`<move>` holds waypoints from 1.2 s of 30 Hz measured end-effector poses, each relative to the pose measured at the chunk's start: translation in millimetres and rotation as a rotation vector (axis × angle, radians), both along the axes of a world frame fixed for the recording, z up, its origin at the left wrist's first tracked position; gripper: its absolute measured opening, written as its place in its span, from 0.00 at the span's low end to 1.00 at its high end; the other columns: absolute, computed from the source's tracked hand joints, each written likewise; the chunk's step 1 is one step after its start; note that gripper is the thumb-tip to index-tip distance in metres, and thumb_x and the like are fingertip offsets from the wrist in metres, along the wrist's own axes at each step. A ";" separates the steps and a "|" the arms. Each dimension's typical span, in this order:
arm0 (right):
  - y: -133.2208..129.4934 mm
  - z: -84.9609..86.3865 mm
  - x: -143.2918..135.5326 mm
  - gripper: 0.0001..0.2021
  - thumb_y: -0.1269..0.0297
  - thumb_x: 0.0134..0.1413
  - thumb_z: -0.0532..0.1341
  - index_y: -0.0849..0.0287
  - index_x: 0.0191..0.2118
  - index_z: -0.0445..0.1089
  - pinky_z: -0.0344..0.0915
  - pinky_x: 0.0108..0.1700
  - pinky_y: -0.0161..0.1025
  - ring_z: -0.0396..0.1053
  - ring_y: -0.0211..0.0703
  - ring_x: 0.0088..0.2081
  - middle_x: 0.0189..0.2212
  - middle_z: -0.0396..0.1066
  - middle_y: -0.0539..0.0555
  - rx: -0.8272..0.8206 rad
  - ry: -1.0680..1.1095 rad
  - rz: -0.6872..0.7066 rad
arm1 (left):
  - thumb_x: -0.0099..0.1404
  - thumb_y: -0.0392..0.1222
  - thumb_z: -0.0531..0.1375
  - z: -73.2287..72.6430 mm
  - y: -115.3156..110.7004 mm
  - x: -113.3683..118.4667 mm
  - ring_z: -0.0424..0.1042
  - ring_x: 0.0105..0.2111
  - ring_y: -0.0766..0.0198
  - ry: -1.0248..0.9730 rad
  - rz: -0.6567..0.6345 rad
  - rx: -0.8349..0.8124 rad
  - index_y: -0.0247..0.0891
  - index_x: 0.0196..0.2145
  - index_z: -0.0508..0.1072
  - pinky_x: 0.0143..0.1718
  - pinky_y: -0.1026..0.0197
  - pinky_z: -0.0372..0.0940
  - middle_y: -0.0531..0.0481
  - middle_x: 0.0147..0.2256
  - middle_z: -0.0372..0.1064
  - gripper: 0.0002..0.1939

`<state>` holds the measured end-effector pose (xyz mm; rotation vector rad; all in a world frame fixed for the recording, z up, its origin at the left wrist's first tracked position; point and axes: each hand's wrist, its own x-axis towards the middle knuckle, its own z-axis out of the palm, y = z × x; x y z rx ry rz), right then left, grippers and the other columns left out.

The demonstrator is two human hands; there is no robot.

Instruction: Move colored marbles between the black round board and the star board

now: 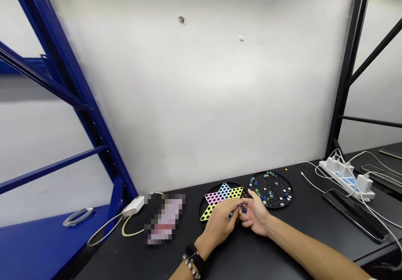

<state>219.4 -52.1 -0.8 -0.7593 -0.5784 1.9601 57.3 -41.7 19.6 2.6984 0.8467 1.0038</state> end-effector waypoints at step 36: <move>45.3 -9.4 104.8 0.15 0.64 0.66 0.52 0.51 0.46 0.77 0.55 0.50 0.47 0.67 0.50 0.47 0.42 0.75 0.54 0.873 -1.834 -0.096 | 0.70 0.37 0.54 4.3 -3.6 -0.6 0.74 0.39 0.59 0.018 0.042 -0.002 0.44 0.45 0.73 0.42 0.56 0.70 0.47 0.44 0.72 0.10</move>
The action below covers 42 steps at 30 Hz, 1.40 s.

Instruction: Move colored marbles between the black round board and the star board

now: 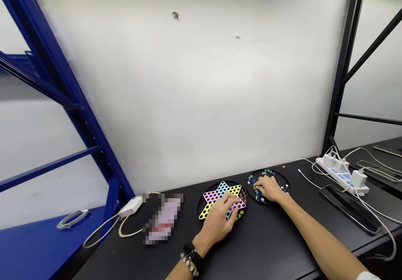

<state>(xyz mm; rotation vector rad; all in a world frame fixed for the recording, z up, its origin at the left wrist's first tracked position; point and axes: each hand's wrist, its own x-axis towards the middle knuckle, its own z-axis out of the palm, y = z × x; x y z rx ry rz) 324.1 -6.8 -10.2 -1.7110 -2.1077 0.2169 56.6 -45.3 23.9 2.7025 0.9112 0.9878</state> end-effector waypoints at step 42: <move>12.6 20.4 65.1 0.06 0.63 0.55 0.54 0.57 0.30 0.62 0.39 0.15 0.30 0.42 0.29 0.14 0.16 0.52 0.42 -0.101 1.524 -0.380 | 0.71 0.38 0.52 0.0 0.5 -0.5 0.72 0.39 0.58 0.005 -0.026 -0.058 0.43 0.41 0.73 0.42 0.57 0.68 0.47 0.42 0.71 0.10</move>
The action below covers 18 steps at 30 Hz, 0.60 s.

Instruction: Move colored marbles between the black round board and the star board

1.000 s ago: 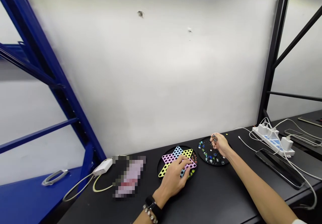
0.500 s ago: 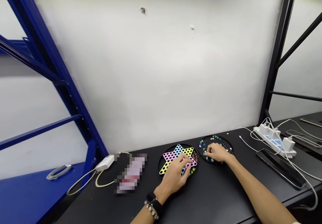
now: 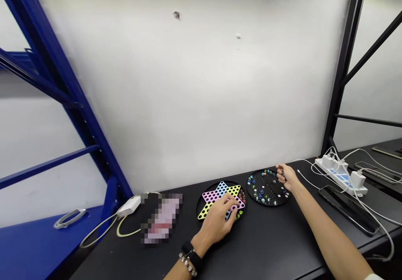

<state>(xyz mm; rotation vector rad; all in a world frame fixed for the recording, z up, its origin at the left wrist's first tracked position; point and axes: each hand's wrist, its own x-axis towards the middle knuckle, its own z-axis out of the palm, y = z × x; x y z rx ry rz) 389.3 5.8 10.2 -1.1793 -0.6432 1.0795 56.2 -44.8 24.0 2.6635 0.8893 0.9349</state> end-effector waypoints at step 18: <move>1.2 -30.8 16.4 0.20 0.68 0.56 0.55 0.54 0.54 0.69 0.58 0.40 0.38 0.69 0.50 0.47 0.42 0.73 0.58 -0.350 -1.372 0.080 | 0.70 0.38 0.52 -0.6 -0.2 0.0 0.73 0.39 0.59 0.015 -0.002 -0.002 0.43 0.40 0.73 0.42 0.57 0.67 0.47 0.41 0.72 0.10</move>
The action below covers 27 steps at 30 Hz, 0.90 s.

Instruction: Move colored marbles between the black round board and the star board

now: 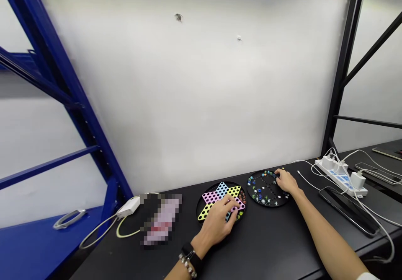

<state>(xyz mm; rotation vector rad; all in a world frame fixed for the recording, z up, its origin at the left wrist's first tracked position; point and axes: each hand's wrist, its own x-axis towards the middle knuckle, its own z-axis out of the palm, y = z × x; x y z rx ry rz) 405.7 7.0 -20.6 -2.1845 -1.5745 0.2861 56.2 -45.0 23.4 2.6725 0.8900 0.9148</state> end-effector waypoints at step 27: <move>-11.3 43.1 -38.3 0.27 0.48 0.68 0.37 0.61 0.38 0.66 0.46 0.12 0.28 0.55 0.36 0.17 0.19 0.59 0.50 0.208 1.964 -0.044 | 0.70 0.38 0.53 0.9 0.6 0.3 0.72 0.38 0.59 -0.012 -0.008 0.005 0.43 0.40 0.73 0.41 0.58 0.67 0.47 0.41 0.71 0.09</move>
